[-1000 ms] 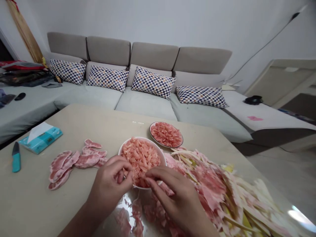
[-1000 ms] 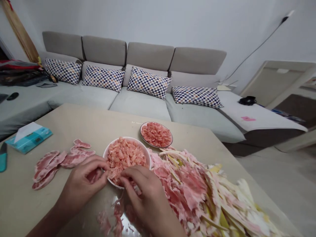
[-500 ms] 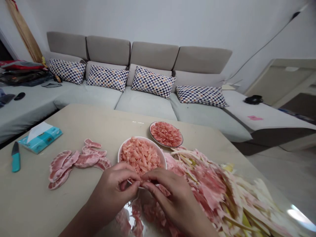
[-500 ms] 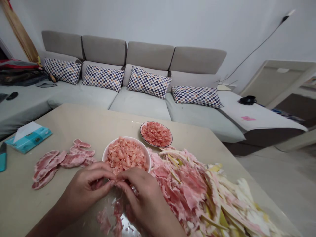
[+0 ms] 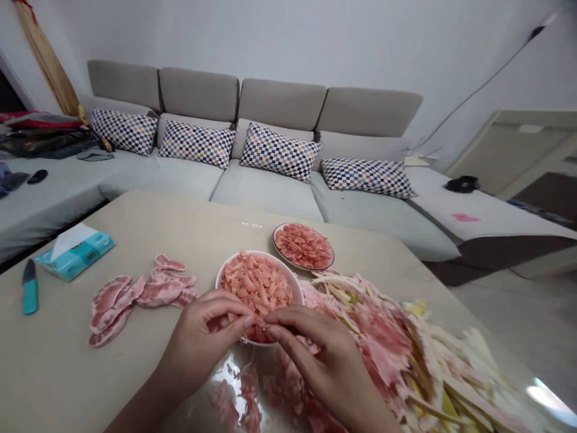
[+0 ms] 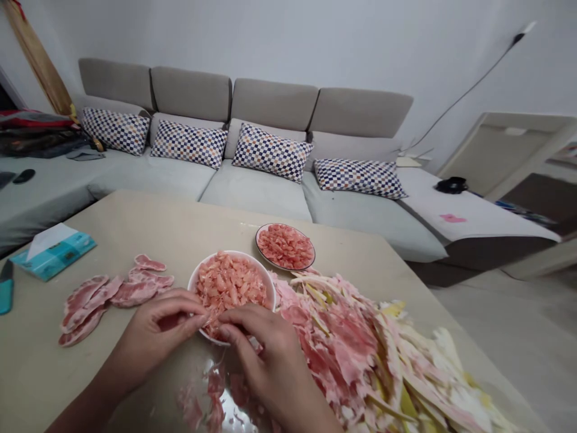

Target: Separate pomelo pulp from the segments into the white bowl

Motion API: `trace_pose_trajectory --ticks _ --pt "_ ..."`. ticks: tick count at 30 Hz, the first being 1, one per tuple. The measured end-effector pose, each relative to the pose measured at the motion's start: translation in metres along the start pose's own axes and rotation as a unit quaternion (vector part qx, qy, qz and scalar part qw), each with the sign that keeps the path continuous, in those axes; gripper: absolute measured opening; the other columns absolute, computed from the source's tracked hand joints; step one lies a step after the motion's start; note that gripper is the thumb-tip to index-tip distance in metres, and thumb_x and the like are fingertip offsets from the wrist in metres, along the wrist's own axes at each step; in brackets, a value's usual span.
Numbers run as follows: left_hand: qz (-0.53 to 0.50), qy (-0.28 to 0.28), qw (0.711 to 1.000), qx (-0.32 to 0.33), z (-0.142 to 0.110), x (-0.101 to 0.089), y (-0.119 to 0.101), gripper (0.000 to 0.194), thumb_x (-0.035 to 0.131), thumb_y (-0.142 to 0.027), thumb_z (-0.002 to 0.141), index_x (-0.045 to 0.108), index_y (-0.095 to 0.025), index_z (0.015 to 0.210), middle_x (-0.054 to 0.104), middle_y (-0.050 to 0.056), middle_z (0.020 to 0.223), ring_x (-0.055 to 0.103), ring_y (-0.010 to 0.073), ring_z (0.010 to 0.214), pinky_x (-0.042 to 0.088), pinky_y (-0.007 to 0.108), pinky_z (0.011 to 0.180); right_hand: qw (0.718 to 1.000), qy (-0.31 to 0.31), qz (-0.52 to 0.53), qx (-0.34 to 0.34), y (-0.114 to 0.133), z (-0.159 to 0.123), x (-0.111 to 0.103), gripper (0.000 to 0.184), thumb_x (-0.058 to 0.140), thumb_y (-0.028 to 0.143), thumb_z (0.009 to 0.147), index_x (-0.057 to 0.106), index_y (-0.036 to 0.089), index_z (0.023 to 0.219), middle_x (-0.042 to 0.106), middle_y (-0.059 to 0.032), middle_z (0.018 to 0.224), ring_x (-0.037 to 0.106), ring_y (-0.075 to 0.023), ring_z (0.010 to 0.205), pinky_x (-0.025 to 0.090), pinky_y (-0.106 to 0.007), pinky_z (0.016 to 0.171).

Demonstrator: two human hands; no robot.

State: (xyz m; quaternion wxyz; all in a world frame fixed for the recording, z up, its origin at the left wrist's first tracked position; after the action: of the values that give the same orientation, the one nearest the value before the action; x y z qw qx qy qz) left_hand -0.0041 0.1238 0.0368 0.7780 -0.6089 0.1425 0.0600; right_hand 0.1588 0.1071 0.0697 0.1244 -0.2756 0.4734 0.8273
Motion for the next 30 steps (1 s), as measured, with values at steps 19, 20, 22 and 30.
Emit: trace_pose_trajectory --ticks 19,20,22,30 --pt "0.003 0.228 0.970 -0.089 -0.030 0.069 0.007 0.009 0.065 -0.016 0.073 0.070 -0.018 0.066 0.054 -0.004 0.064 0.049 0.0103 0.062 0.032 0.022 0.057 0.986 -0.151 -0.077 -0.011 -0.015 0.000 -0.031 0.007 0.060 0.019 0.089 0.063 0.024 0.092 0.068 -0.0018 0.091 0.063 -0.0178 0.087 0.048 -0.030 0.078" --pt "0.007 0.237 0.968 -0.083 -0.031 0.072 0.007 0.014 0.065 -0.017 0.075 0.068 -0.017 0.061 0.052 -0.004 0.060 0.048 0.0103 0.061 0.031 0.022 0.057 0.985 -0.156 -0.076 -0.004 -0.015 0.000 -0.033 0.005 0.061 0.019 0.089 0.062 0.023 0.090 0.067 -0.0018 0.089 0.063 -0.0178 0.085 0.048 -0.030 0.077" --pt "0.005 0.245 0.967 -0.073 -0.033 0.077 0.007 0.020 0.062 -0.016 0.076 0.064 -0.016 0.057 0.049 -0.004 0.058 0.046 0.0105 0.061 0.030 0.023 0.057 0.983 -0.168 -0.076 0.007 -0.015 -0.001 -0.037 0.004 0.060 0.019 0.089 0.061 0.023 0.090 0.066 -0.0021 0.088 0.062 -0.0177 0.083 0.048 -0.029 0.075" --pt "-0.438 0.108 0.857 -0.248 -0.027 0.067 0.023 0.027 0.049 -0.041 0.091 0.062 -0.018 0.087 0.059 0.001 0.076 0.052 0.0117 0.064 0.039 0.022 0.059 0.995 -0.067 -0.058 -0.047 -0.001 -0.002 -0.021 0.020 0.057 0.013 0.090 0.064 0.026 0.104 0.068 -0.0027 0.102 0.062 -0.0178 0.098 0.049 -0.031 0.086"
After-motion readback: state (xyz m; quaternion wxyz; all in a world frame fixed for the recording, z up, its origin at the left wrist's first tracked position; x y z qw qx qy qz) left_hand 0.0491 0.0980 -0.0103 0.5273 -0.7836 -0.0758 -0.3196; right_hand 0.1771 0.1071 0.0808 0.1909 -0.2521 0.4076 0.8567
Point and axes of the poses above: each hand's wrist, its own z-axis towards the middle knuckle, its own x-axis out of the palm, y = z × x, the point moved 7 cm from there along z, towards the middle knuckle
